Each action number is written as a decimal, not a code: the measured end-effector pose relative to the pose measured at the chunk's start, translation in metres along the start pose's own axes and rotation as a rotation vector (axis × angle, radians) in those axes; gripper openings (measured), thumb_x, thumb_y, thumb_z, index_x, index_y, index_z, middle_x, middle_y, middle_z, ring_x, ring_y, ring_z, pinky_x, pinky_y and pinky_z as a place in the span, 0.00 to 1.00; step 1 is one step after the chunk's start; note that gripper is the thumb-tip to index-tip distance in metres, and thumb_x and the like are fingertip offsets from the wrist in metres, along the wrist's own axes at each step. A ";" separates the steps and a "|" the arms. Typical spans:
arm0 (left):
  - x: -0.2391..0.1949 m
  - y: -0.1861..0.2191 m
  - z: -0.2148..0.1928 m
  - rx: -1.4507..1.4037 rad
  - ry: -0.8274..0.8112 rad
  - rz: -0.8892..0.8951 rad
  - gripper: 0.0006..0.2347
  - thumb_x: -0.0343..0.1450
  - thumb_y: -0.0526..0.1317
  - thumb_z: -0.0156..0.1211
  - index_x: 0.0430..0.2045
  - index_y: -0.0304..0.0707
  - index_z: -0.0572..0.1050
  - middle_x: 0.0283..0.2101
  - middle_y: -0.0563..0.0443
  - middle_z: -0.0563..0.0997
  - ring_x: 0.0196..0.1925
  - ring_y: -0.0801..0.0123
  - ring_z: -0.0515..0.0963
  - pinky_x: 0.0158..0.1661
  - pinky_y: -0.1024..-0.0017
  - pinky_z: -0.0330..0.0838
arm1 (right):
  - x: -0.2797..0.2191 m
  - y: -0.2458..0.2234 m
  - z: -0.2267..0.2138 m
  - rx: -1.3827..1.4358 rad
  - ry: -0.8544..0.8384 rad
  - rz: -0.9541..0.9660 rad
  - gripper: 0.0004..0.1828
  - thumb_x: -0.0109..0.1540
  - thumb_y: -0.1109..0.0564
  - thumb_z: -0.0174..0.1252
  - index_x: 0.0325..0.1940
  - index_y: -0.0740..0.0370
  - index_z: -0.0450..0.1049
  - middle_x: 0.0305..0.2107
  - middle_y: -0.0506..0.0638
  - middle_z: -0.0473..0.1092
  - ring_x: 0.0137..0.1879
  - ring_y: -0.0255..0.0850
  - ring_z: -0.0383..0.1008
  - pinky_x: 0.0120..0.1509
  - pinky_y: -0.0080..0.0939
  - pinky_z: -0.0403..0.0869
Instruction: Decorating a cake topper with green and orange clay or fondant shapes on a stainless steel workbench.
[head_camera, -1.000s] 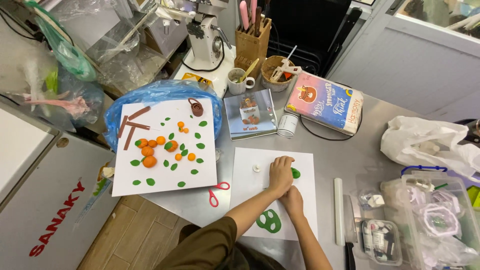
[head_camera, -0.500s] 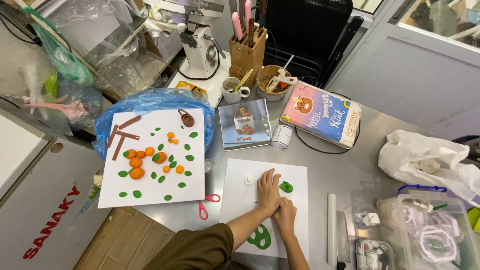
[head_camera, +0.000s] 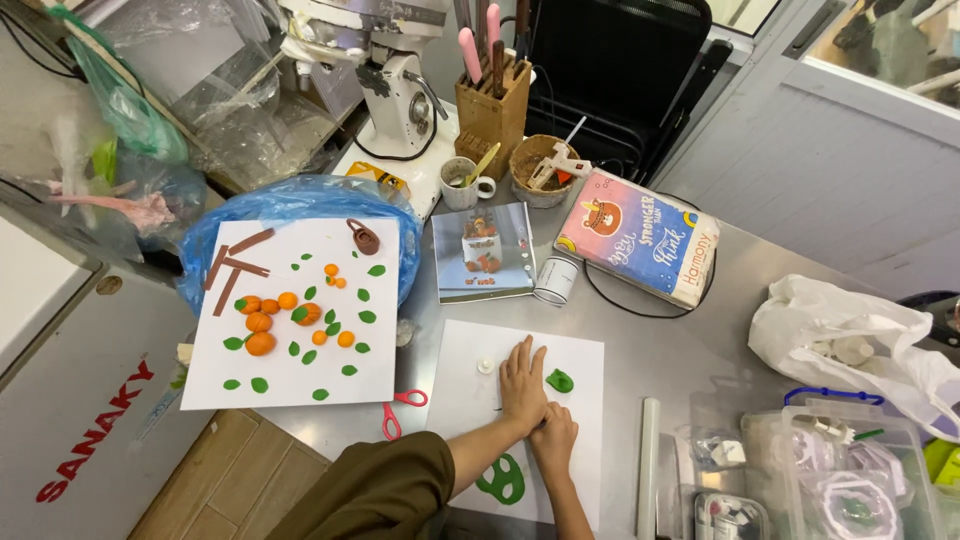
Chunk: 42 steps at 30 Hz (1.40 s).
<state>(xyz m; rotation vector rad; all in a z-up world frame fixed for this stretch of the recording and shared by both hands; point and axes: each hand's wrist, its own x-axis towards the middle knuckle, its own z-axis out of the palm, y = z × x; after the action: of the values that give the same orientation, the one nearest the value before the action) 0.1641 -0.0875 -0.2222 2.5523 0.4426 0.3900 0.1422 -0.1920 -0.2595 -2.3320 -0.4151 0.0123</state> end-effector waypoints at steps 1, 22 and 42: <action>0.000 0.001 0.000 -0.005 0.009 0.001 0.29 0.62 0.32 0.60 0.62 0.37 0.66 0.72 0.40 0.57 0.73 0.50 0.56 0.65 0.53 0.51 | 0.001 -0.001 -0.003 -0.005 0.004 -0.008 0.06 0.49 0.62 0.64 0.26 0.60 0.73 0.29 0.47 0.72 0.42 0.48 0.70 0.45 0.49 0.63; -0.149 -0.128 -0.216 -0.500 0.169 -0.057 0.16 0.72 0.34 0.59 0.55 0.34 0.70 0.59 0.44 0.76 0.64 0.54 0.72 0.62 0.62 0.64 | 0.004 -0.007 -0.041 0.699 -0.087 0.252 0.09 0.61 0.56 0.63 0.34 0.62 0.71 0.43 0.49 0.77 0.39 0.35 0.74 0.45 0.37 0.73; -0.179 -0.151 -0.259 -0.644 0.019 -0.342 0.13 0.73 0.36 0.58 0.51 0.38 0.72 0.53 0.51 0.77 0.51 0.67 0.80 0.50 0.69 0.73 | 0.010 -0.183 -0.016 1.619 -0.597 0.399 0.07 0.67 0.57 0.55 0.49 0.55 0.73 0.61 0.54 0.68 0.38 0.33 0.68 0.46 0.38 0.69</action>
<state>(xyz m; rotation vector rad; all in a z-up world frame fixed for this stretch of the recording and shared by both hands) -0.1251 0.0810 -0.1223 1.8142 0.6295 0.3566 0.1007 -0.0786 -0.1209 -0.7133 -0.0814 0.8908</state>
